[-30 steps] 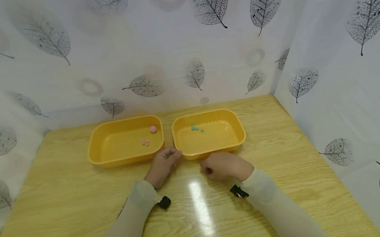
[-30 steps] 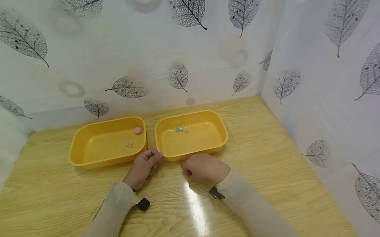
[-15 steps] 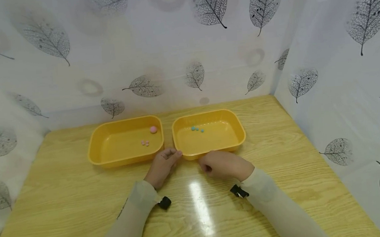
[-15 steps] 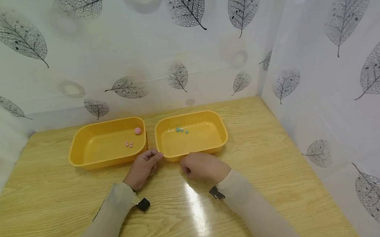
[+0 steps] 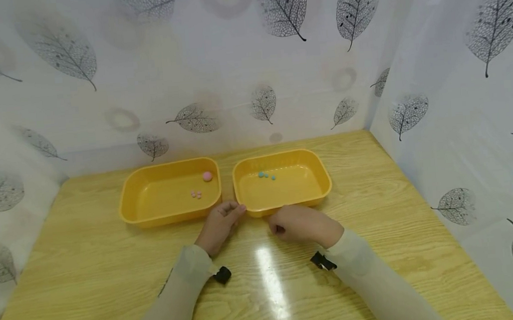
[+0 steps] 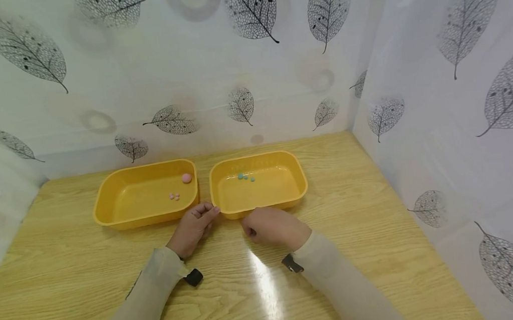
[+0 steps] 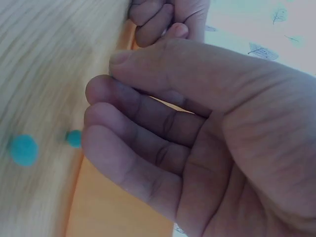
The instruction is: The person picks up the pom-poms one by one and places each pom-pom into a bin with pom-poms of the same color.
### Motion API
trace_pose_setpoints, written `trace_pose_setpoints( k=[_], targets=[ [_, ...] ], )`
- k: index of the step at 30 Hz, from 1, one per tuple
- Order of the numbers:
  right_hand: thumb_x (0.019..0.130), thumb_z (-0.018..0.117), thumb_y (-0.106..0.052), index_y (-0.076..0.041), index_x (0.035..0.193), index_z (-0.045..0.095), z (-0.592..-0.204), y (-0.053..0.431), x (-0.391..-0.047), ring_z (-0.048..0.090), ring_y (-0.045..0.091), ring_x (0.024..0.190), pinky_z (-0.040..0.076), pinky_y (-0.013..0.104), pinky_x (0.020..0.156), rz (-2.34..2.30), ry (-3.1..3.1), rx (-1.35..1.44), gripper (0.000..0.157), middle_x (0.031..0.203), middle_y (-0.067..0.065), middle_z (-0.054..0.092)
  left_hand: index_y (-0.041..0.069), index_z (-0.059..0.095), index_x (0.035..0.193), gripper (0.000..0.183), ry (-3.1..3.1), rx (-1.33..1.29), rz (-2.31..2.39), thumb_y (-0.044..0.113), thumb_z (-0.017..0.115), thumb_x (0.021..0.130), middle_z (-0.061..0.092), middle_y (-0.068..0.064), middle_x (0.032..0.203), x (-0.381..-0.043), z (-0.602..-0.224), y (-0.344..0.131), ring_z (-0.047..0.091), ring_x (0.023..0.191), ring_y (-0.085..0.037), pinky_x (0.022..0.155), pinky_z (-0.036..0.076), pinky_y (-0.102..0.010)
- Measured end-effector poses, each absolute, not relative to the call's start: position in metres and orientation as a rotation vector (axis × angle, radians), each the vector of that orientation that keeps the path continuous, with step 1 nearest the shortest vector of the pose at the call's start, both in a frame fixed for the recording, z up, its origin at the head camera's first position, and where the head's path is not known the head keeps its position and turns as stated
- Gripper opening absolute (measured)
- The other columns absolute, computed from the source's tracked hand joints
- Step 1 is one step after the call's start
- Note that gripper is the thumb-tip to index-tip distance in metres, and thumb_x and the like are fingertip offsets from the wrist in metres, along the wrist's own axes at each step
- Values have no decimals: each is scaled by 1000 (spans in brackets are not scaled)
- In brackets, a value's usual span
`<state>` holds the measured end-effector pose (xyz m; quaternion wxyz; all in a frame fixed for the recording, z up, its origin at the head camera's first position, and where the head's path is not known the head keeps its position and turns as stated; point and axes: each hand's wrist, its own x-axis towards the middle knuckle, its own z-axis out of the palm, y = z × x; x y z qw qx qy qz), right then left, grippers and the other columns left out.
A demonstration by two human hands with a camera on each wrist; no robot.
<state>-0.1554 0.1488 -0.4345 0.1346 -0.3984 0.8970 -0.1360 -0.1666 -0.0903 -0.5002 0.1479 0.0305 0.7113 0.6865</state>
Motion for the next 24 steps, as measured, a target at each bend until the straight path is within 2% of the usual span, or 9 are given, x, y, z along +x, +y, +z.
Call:
trace_pose_setpoints(
  k=[7,17,24],
  targets=[
    [94,72,-6,-21,74,62,-421,151,-148,45,5,62,41,23,60,-398,2630,-1103,26,69,-12,53,-3,64,103,38,2045,94,1976,34,68,102,48,2,68,-166,-498,-90,42,63,-13,58,36,-25],
    [94,71,-7,-16,84,68,-402,164,-148,52,8,70,47,27,68,-436,2723,-1090,14,80,-10,60,-2,64,102,38,2060,100,1965,36,67,102,49,1,70,-166,-500,-90,42,64,-14,59,37,-25],
    [94,69,-5,-16,88,67,-394,172,-151,53,8,74,48,26,69,-512,2863,-1101,13,84,-10,61,-4,64,102,37,2049,100,1981,34,67,102,48,3,68,-165,-500,-90,41,61,-13,56,35,-25]
  ],
)
